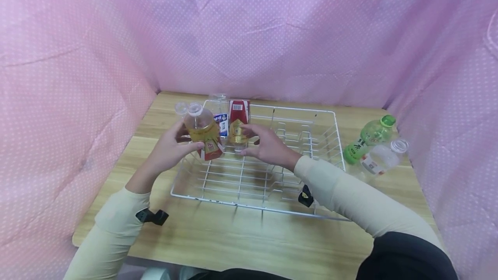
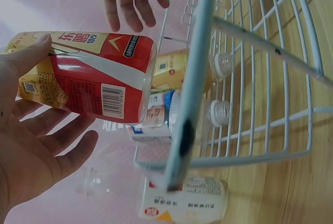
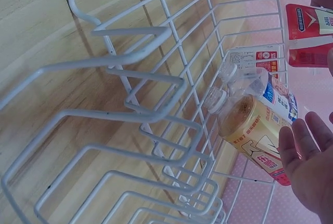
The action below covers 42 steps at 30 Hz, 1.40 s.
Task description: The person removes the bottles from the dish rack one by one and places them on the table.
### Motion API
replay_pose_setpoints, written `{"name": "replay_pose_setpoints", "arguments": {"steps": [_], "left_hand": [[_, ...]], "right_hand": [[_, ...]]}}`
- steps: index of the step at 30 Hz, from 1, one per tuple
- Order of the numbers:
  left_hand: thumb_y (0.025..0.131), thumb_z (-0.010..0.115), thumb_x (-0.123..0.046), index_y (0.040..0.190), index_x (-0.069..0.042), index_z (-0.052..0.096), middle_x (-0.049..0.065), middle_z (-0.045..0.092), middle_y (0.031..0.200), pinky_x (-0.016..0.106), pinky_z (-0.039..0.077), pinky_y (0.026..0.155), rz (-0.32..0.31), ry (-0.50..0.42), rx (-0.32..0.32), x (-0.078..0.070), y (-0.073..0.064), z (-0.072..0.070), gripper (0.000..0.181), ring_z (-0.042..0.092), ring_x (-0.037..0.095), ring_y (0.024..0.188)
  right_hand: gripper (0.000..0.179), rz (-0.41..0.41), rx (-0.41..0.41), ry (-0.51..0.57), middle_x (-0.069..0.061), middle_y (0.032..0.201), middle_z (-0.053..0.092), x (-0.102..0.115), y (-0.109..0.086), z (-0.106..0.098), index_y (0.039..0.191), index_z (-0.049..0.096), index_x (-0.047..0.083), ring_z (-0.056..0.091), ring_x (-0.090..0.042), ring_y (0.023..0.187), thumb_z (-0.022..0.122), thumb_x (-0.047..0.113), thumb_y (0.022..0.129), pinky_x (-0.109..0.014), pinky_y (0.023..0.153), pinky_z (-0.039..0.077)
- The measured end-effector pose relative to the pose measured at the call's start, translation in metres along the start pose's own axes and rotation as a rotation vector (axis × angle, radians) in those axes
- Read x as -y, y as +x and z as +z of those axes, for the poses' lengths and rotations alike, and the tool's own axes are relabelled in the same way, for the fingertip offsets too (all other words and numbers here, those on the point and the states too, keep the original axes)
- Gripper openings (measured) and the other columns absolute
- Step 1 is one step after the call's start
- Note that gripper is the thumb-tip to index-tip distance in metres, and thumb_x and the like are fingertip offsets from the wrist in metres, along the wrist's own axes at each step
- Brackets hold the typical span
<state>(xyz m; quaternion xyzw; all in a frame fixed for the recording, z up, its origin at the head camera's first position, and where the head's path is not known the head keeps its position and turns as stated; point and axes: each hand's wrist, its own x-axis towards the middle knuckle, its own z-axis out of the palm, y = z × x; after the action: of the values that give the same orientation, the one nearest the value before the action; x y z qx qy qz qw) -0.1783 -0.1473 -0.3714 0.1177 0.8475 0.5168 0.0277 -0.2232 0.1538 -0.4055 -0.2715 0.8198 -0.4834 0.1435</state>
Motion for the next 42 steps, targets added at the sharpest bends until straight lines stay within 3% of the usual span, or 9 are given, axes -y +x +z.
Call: {"name": "replay_pose_setpoints", "arguments": {"steps": [6,11,20,26,37,40,42], "left_hand": [[0.088,0.08,-0.033,0.152,-0.019,0.043,0.013,0.058,0.137,0.054,0.049,0.101,-0.054,-0.004,-0.04,0.004,-0.007,-0.013,0.076,0.056,0.034,0.124],[0.088,0.08,-0.03,0.151,-0.017,0.044,0.013,0.058,0.138,0.054,0.049,0.102,-0.054,-0.005,-0.07,0.008,-0.01,-0.024,0.074,0.055,0.034,0.125],[0.09,0.079,-0.029,0.149,-0.01,0.044,0.015,0.056,0.139,0.056,0.047,0.103,-0.051,0.024,-0.13,0.013,-0.017,-0.041,0.072,0.053,0.037,0.128],[0.089,0.079,-0.027,0.147,-0.01,0.047,0.015,0.058,0.137,0.056,0.047,0.103,-0.044,0.031,-0.164,0.017,-0.022,-0.05,0.068,0.053,0.036,0.127],[0.09,0.079,-0.026,0.15,-0.012,0.044,0.015,0.057,0.137,0.055,0.047,0.103,-0.067,0.022,-0.211,0.027,-0.031,-0.066,0.071,0.053,0.036,0.126],[0.09,0.079,-0.025,0.151,-0.011,0.043,0.016,0.056,0.137,0.055,0.048,0.101,-0.069,0.016,-0.214,0.033,-0.032,-0.066,0.073,0.053,0.037,0.126],[0.09,0.079,-0.025,0.151,-0.01,0.042,0.016,0.055,0.137,0.055,0.048,0.1,-0.073,0.016,-0.221,0.037,-0.031,-0.065,0.073,0.054,0.037,0.125]], "right_hand": [[0.076,0.015,0.008,-0.013,-0.017,0.138,0.058,0.0,0.002,0.0,0.151,0.043,0.006,0.055,-0.036,0.126,0.081,0.022,0.087,-0.052,0.101,0.049],[0.074,0.028,0.003,-0.024,-0.016,0.138,0.058,0.0,0.003,0.0,0.15,0.045,0.008,0.056,-0.031,0.124,0.081,0.023,0.088,-0.051,0.101,0.049],[0.069,0.019,0.0,-0.022,-0.016,0.137,0.059,0.001,0.008,0.0,0.147,0.048,0.005,0.055,-0.034,0.125,0.08,0.02,0.088,-0.051,0.102,0.049],[0.066,0.006,-0.01,0.001,-0.018,0.136,0.059,0.004,0.011,-0.001,0.145,0.049,0.002,0.054,-0.041,0.125,0.079,0.012,0.088,-0.054,0.102,0.047],[0.061,0.008,-0.009,-0.016,-0.015,0.134,0.061,0.001,0.014,0.004,0.141,0.054,0.003,0.056,-0.033,0.123,0.08,0.012,0.087,-0.052,0.099,0.05],[0.06,0.0,0.003,-0.085,-0.012,0.133,0.061,0.0,0.015,0.004,0.14,0.055,0.004,0.057,-0.032,0.122,0.081,0.013,0.087,-0.052,0.099,0.051],[0.057,-0.059,0.026,-0.247,-0.011,0.132,0.062,0.0,0.017,0.003,0.138,0.057,0.005,0.058,-0.031,0.121,0.08,0.011,0.087,-0.051,0.099,0.051]]}}
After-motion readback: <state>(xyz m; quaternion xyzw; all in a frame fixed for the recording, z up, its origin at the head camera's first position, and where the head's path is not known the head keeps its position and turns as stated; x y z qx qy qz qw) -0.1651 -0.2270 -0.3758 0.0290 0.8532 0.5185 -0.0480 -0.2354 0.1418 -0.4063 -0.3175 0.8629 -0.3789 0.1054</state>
